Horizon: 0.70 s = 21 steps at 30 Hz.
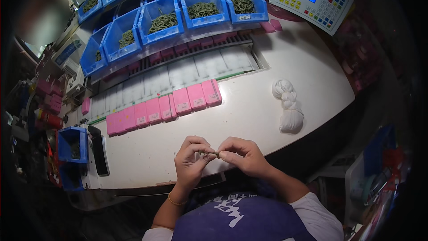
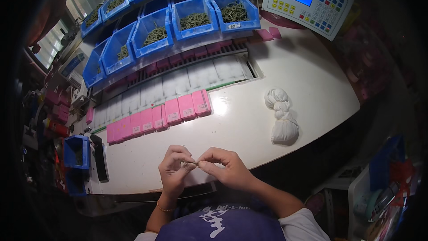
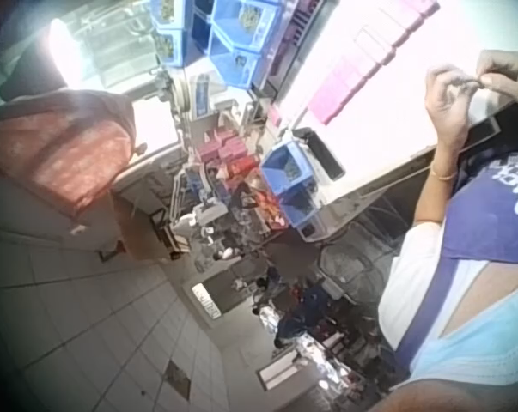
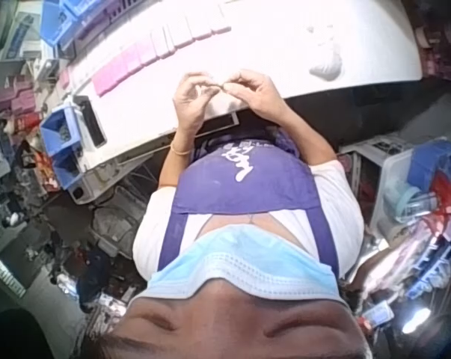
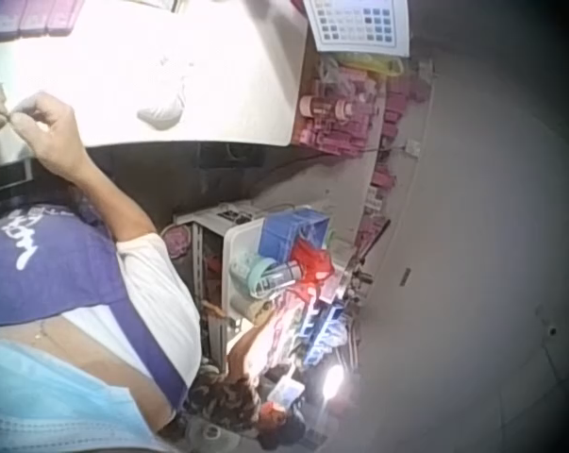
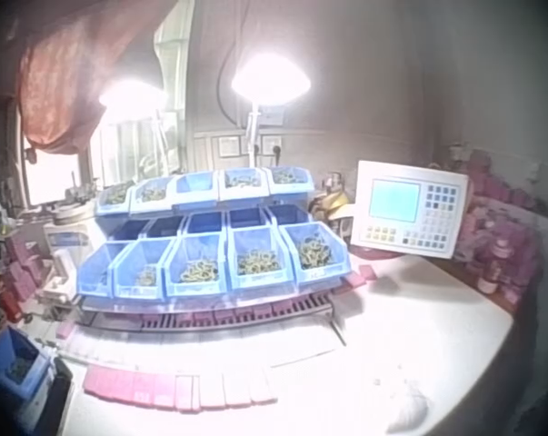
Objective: Assembling small metal components into pink plastic molds or holders at a workshop desk.
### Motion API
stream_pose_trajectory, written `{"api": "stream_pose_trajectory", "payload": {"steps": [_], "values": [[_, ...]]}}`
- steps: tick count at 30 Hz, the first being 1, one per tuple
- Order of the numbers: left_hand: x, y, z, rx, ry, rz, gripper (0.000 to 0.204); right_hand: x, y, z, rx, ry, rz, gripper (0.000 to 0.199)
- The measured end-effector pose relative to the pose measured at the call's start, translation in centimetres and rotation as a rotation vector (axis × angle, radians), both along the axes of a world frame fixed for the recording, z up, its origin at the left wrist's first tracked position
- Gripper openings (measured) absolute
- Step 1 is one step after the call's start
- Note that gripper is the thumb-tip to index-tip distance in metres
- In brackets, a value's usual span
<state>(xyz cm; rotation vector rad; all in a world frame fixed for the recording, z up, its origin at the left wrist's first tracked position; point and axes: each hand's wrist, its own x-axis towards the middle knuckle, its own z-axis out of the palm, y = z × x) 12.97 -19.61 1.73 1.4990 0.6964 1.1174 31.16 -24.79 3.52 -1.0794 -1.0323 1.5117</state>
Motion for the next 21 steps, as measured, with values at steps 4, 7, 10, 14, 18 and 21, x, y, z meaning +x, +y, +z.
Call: {"api": "stream_pose_trajectory", "payload": {"steps": [4, 7, 10, 14, 18, 21], "values": [[0.1, 0.0, -0.1, -0.123, -0.08, -0.013, 0.014, -0.1, -0.1, 0.2, 0.302, -0.23, -0.069, 0.012], [0.0, 0.1, -0.4, -0.085, -0.1, -0.015, 0.016, -0.3, 0.0, 0.4, 0.424, -0.357, -0.123, 0.01], [0.2, -0.1, 0.1, -0.112, -0.055, 0.003, 0.014, -0.4, 0.1, 0.4, 0.479, -0.428, -0.175, 0.009], [0.3, -0.2, 0.0, -0.05, -0.009, 0.028, 0.015, -0.7, 0.1, 0.2, 0.536, -0.506, -0.238, 0.008], [0.3, -0.3, -0.1, -0.029, 0.02, 0.029, 0.017, -1.0, 0.2, -0.2, 0.595, -0.578, -0.309, 0.008], [0.1, -0.4, 0.0, -0.059, -0.014, -0.007, 0.018, -1.1, 0.2, -0.4, 0.519, -0.521, -0.29, 0.005]]}}
